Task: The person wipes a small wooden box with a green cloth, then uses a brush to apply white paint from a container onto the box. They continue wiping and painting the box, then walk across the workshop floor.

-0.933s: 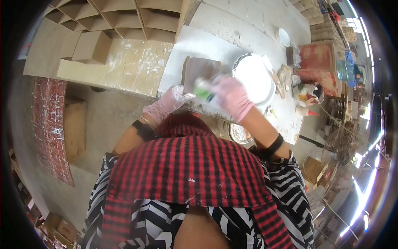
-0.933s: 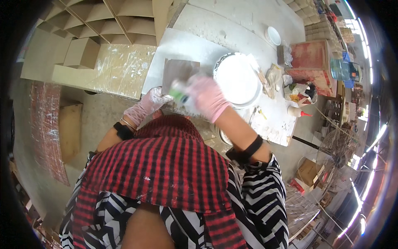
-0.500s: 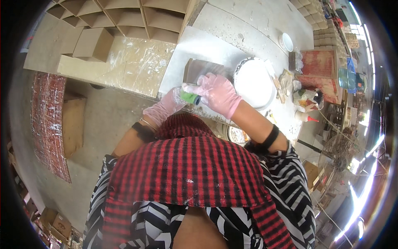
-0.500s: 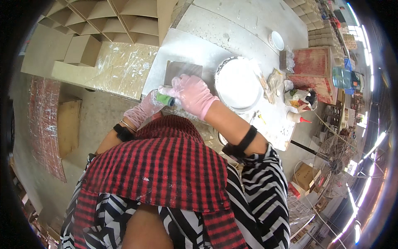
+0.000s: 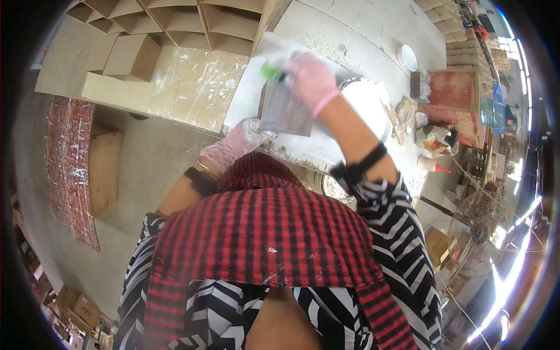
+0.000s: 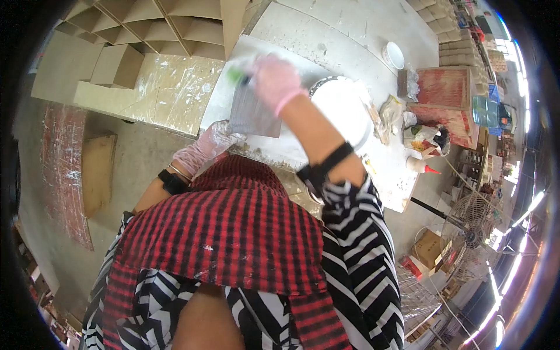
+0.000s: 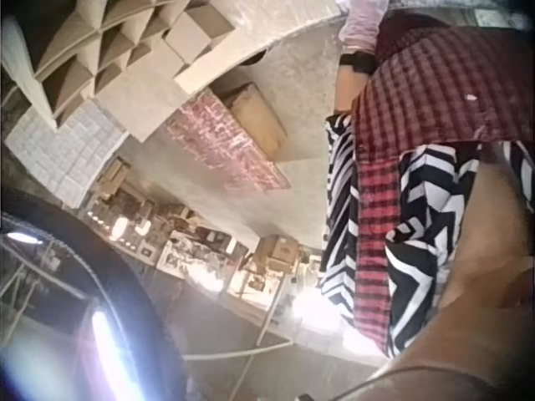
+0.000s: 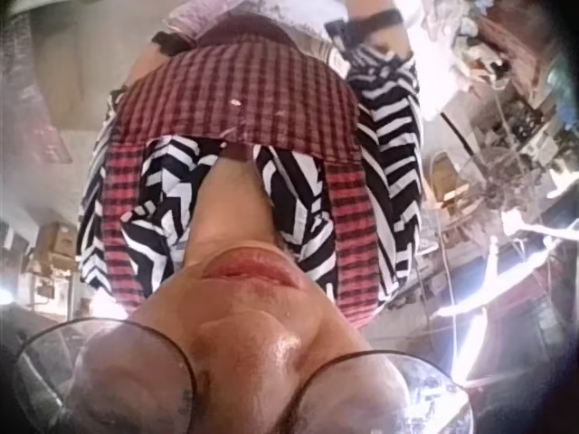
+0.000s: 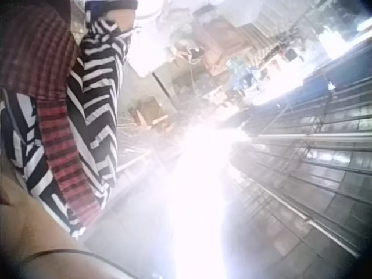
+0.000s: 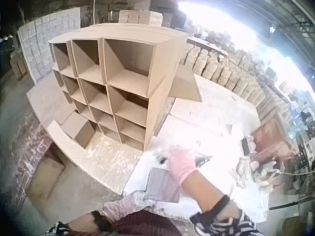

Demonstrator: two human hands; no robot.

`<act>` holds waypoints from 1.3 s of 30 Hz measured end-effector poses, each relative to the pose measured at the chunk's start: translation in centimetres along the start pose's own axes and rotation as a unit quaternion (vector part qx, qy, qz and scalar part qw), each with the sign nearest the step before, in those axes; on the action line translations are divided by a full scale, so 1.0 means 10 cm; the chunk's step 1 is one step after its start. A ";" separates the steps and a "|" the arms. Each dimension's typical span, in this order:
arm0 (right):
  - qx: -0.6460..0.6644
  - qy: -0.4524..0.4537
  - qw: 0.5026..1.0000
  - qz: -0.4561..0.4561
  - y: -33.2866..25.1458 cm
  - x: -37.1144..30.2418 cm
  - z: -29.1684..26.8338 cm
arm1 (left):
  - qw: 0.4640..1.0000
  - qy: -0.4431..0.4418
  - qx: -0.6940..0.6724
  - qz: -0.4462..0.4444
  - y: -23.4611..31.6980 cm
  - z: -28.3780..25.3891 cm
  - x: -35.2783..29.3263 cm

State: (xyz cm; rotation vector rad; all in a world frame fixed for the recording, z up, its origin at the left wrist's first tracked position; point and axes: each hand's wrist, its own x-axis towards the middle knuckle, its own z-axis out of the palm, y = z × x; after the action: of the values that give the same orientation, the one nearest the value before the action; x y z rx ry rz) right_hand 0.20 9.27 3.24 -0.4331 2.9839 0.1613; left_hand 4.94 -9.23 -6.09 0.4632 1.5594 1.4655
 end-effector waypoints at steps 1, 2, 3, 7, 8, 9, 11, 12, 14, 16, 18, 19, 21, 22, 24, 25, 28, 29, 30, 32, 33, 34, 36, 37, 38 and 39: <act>-0.034 -0.033 0.994 0.101 0.12 0.09 -0.07 | 1.000 -0.003 0.004 0.002 0.00 -0.01 0.00; -0.034 -0.030 0.993 0.106 0.17 0.03 -0.08 | 1.000 -0.007 -0.010 -0.014 -0.02 -0.01 0.01; 0.041 0.001 0.995 0.092 0.20 -0.05 -0.06 | 0.999 -0.004 -0.029 -0.031 -0.05 -0.02 0.01; 0.096 0.024 0.994 -0.051 -0.24 -0.46 -0.14 | 0.996 0.012 -0.081 0.047 -0.03 -0.03 -0.01; 0.085 0.036 0.991 -0.094 -0.35 -0.56 -0.05 | 0.972 0.050 0.168 0.156 -0.14 -0.05 0.06; 0.078 0.046 0.986 -0.140 -0.42 -0.59 -0.01 | 0.876 0.087 0.403 0.250 -0.14 -0.04 0.08; 0.029 0.042 0.998 -0.047 -0.27 -0.41 -0.04 | 0.976 0.045 0.189 0.103 -0.13 -0.04 0.06; 0.018 0.073 0.997 -0.007 -0.08 -0.26 0.00 | 0.998 0.001 -0.035 -0.052 -0.09 -0.03 0.03; 0.036 0.123 0.990 0.060 0.31 -0.20 0.08 | 0.999 0.004 -0.013 -0.051 -0.04 0.00 0.04; 0.056 0.180 0.981 0.053 0.31 -0.31 0.04 | 0.999 0.017 -0.005 -0.047 -0.05 -0.01 0.03; 0.149 0.052 0.985 -0.074 -0.02 -0.63 -0.08 | 1.000 0.025 0.015 -0.007 -0.07 -0.05 -0.02; 0.146 0.052 0.985 -0.070 -0.07 -0.76 -0.08 | 1.000 0.020 0.016 -0.004 -0.05 -0.04 -0.01; 0.183 0.040 0.975 -0.120 -0.11 -0.96 0.02 | 0.995 0.024 0.060 0.070 -0.03 -0.03 -0.01; 0.233 0.089 0.967 -0.046 -0.06 -0.94 0.00 | 0.995 0.023 0.062 0.068 -0.04 -0.03 0.00; 0.121 0.131 0.980 0.087 0.32 -0.70 0.14 | 0.999 -0.005 -0.035 -0.001 -0.10 -0.05 0.02; 0.140 0.071 0.971 0.179 0.64 -0.65 0.28 | 0.999 -0.018 -0.026 -0.001 -0.07 -0.05 0.04; 0.224 0.213 0.925 0.218 0.63 -0.78 0.23 | 0.993 -0.042 -0.109 -0.003 -0.09 -0.26 0.05; 0.274 0.193 0.915 0.225 0.58 -0.85 0.21 | 0.959 -0.022 -0.283 -0.020 -0.11 -0.34 0.07; 0.325 0.173 0.901 0.230 0.52 -0.92 0.20 | 0.894 0.001 -0.448 -0.035 -0.14 -0.42 0.09; 0.446 0.180 0.827 0.292 0.39 -1.04 0.32 | 0.872 -0.071 -0.485 -0.004 -0.42 -0.56 0.31; 0.560 0.178 0.733 0.343 0.33 -1.07 0.40 | 0.841 -0.140 -0.521 0.026 -0.50 -0.60 0.41; 0.560 0.181 0.732 0.343 0.25 -1.08 0.46 | 0.889 -0.014 -0.456 -0.047 -0.23 -0.39 0.46; 0.719 0.212 0.543 0.377 0.09 -1.10 0.51 | 0.897 0.027 -0.436 -0.074 -0.08 -0.17 0.54; 0.720 0.215 0.542 0.376 0.06 -1.11 0.49 | 0.900 0.072 -0.418 -0.100 0.01 -0.07 0.56; 0.720 0.218 0.544 0.372 0.03 -1.12 0.46 | 0.880 0.080 -0.448 -0.134 0.13 0.02 0.60; 0.718 0.223 0.545 0.371 0.03 -1.13 0.44 | 0.883 0.076 -0.443 -0.134 0.20 0.07 0.60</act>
State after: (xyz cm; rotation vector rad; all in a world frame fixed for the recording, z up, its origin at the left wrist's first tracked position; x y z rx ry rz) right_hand 11.39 13.20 0.49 1.0765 2.1635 -2.3193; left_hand 1.81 -3.74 -6.30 -0.4012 0.8518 1.8189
